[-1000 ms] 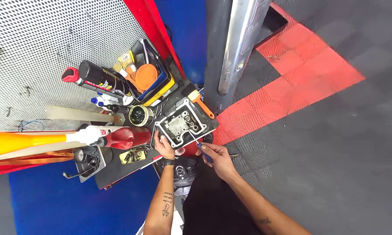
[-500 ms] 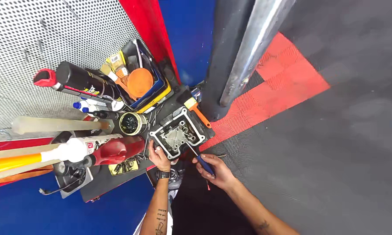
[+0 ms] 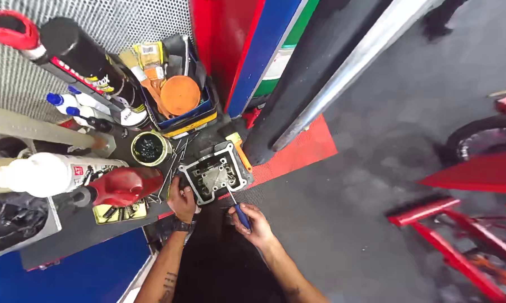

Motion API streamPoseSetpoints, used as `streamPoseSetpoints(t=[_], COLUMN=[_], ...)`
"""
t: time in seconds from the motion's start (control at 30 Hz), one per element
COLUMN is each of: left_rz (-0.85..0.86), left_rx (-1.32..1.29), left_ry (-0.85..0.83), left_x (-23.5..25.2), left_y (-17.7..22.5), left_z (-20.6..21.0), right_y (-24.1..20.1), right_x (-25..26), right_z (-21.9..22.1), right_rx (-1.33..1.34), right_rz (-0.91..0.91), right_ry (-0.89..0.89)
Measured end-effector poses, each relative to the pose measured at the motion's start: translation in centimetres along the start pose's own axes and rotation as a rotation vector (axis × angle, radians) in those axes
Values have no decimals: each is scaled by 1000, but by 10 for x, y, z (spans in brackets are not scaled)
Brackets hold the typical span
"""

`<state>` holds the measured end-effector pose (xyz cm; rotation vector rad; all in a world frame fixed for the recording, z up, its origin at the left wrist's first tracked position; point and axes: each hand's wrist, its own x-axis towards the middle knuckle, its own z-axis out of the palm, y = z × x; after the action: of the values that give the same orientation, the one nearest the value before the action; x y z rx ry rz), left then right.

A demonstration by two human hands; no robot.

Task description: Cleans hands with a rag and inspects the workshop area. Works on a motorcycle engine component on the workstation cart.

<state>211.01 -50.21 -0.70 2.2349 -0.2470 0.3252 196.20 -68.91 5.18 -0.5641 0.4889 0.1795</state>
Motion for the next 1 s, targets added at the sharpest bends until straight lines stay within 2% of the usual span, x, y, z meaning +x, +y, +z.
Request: streamPoseSetpoints(t=[0.5, 1.0], left_rz=[-3, -30], left_rx=[89, 94], left_ry=[-25, -55], left_x=[2, 2], left_y=[4, 5], left_z=[-3, -4], right_y=[8, 19], right_x=[5, 4], right_z=[-9, -1], right_rx=[8, -11], right_rz=[-111, -221], right_ry=[-55, 7])
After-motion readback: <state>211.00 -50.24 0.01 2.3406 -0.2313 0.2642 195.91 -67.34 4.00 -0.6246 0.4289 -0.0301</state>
